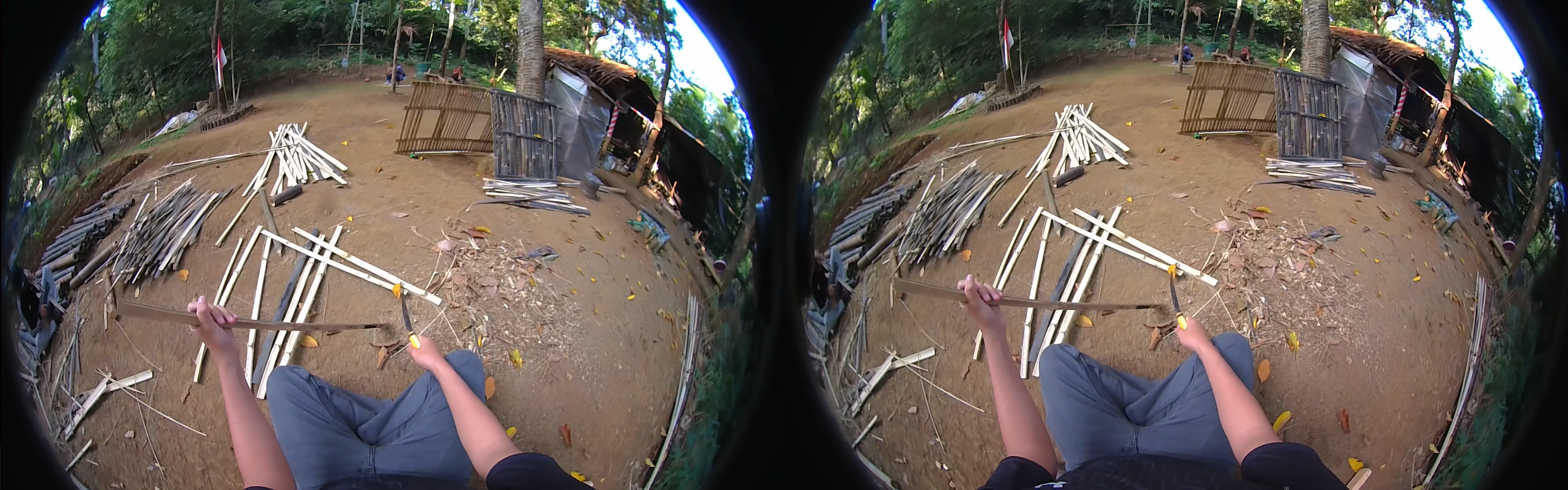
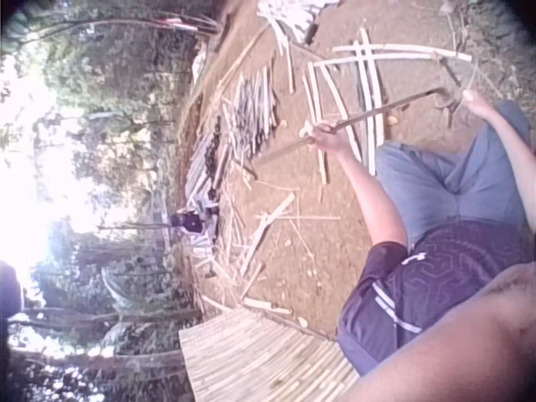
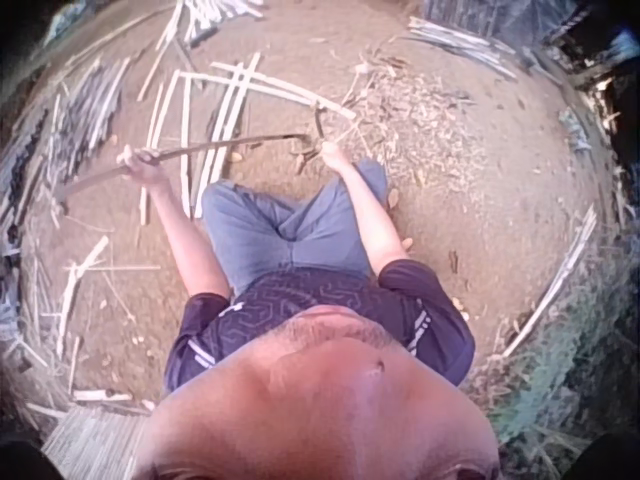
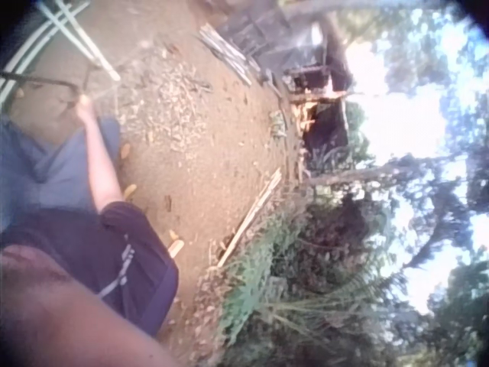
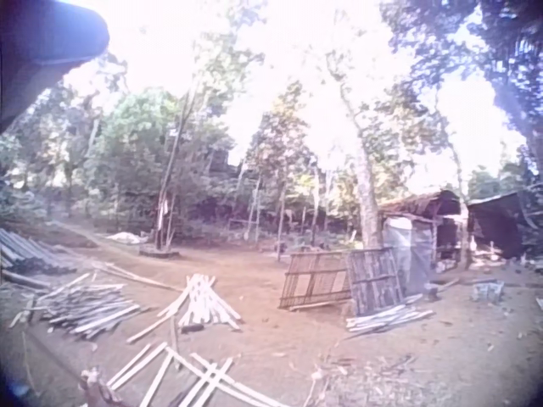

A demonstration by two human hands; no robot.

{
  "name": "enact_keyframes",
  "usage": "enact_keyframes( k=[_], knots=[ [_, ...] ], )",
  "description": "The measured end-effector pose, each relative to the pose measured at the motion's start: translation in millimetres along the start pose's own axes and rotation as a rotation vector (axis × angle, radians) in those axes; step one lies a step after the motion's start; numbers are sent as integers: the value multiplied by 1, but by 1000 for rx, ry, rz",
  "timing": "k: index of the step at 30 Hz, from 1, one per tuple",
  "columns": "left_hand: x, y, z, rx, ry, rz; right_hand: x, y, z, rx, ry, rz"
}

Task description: The person shaves a thin strip of bamboo using a knife. They hold the long bamboo strip with one hand and repeatedly draw the knife blade along the surface to thin it.

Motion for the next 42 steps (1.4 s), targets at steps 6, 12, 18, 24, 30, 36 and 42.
enact_keyframes(
  k=[6, 12, 18, 24, 30, 36, 42],
  knots=[
    [-9, 1, 0, -12, 23, -107, 1, 9, -6, -41, 16, -69],
    [-20, 8, 4, -50, -17, 25, -2, 7, -5, -32, 13, -57],
    [-54, 23, 10, -101, -71, 4, -1, 7, -6, -11, 59, -40],
    [-87, 37, 7, -71, -32, -42, 7, 19, -23, -48, 141, 1],
    [-98, 49, 4, -62, 10, -64, 7, 49, -129, 135, -20, -57],
    [-109, 66, 7, -47, -24, -130, 18, 77, -220, 251, 162, 12],
    [-115, 84, 12, -83, 11, -200, 7, 77, -208, 125, 274, -69]
  ],
)
Point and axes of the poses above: each hand's wrist, its own y-axis away from the middle knuckle, its own x-axis out of the back of the hand, z = x × y, the point moved 8 cm from there along -y, towards the middle knuckle, and after that the axes turned 4 degrees about z, right-handed, at the moved point
